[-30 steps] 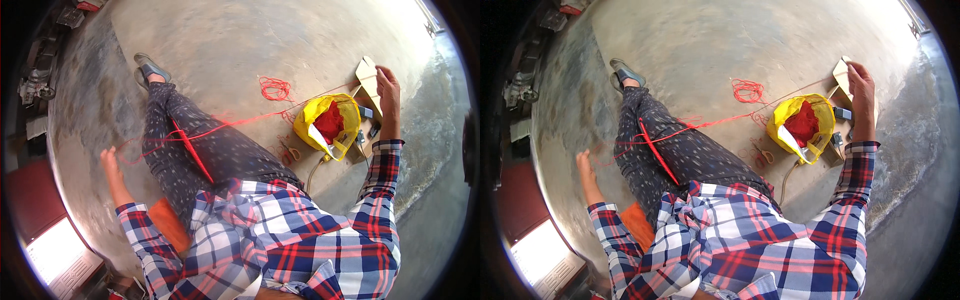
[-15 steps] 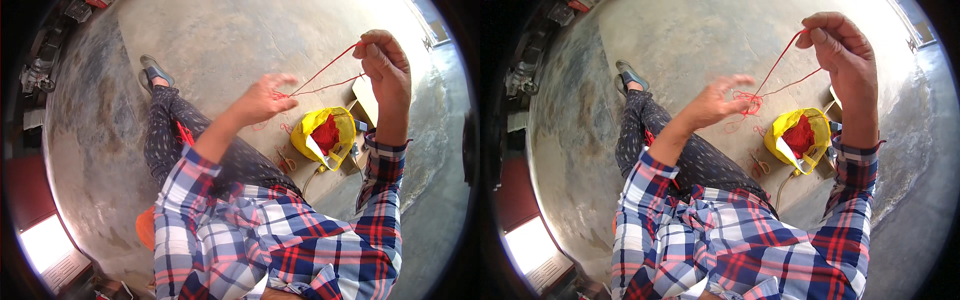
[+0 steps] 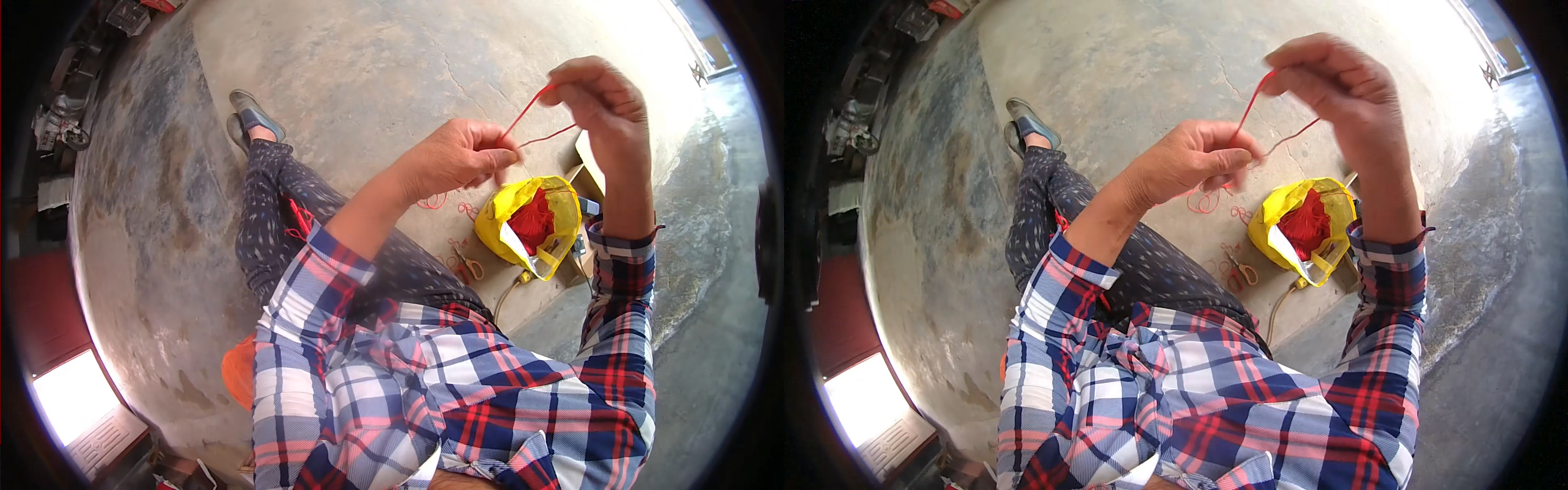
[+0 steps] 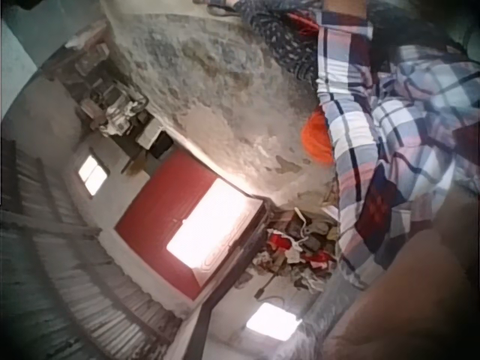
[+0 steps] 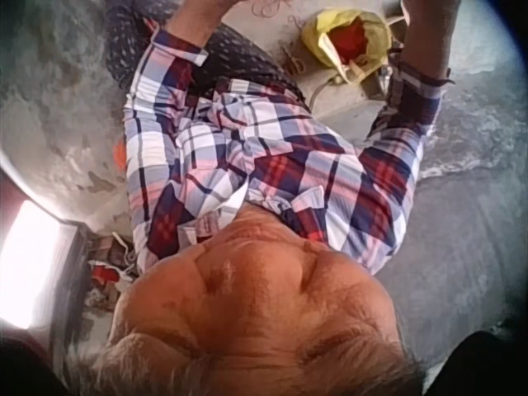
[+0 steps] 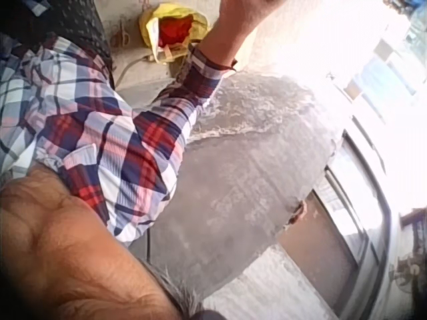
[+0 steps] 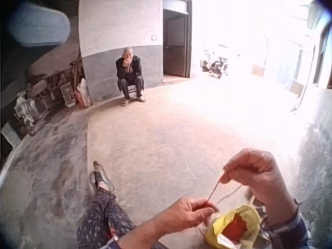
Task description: Winding and tying knots in a length of red string.
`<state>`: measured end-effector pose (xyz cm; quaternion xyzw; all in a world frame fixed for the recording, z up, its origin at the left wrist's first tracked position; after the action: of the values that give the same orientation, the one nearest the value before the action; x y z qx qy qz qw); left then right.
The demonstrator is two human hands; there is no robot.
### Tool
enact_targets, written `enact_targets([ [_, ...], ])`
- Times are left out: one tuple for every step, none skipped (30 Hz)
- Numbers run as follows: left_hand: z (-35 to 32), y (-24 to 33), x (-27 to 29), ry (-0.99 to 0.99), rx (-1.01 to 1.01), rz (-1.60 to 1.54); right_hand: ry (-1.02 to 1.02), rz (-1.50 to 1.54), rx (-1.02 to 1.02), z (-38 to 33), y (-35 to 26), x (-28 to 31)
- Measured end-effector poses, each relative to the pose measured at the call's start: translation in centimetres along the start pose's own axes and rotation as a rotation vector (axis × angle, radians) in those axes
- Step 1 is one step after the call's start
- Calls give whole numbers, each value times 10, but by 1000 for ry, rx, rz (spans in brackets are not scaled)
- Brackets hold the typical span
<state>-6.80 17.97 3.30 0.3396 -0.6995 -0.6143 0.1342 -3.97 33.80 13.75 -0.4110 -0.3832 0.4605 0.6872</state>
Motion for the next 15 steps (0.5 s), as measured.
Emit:
enact_targets([
  [-1,-2,6,2,-1,0,66,-33,-54,3,5,17],
  [-4,-4,27,171,-113,215,206,27,-17,8,14,35],
  [-8,-5,48,332,-224,429,292,84,-47,13,24,62],
  [-13,-12,74,415,-215,462,383,135,-96,17,35,89],
  [-20,-20,105,509,-206,499,517,102,-97,21,49,116],
  [-27,-26,131,566,-203,550,554,83,-56,21,62,145],
  [-29,-33,151,606,-203,591,693,5,-61,12,67,174],
  [-37,-39,169,622,-202,595,829,3,-99,3,88,202],
  [-52,-48,190,697,-77,546,883,-24,-166,-4,121,222],
  [-54,-58,203,738,32,476,938,-111,-249,-18,149,256],
  [-52,-68,212,755,26,478,903,-235,-363,-31,178,270],
  [-44,-76,212,711,-89,430,768,-342,-435,-43,204,275],
  [-44,-79,210,684,-194,393,500,-531,-563,-47,217,244],
  [-26,-56,169,597,-8,410,404,-743,-424,-76,247,261],
  [-36,-44,161,643,6,429,192,-1137,-215,-65,235,182],
])
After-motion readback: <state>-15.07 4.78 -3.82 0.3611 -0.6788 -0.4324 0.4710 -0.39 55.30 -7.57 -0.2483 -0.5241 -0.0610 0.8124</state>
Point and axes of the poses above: each hand's wrist, its own z-axis towards the middle knuckle, its own x-axis out of the back of the hand, y = z × x, the point moved 5 cm from there along z, towards the middle knuckle, and after that the axes turned 14 degrees about y, right-handed, at the moved point
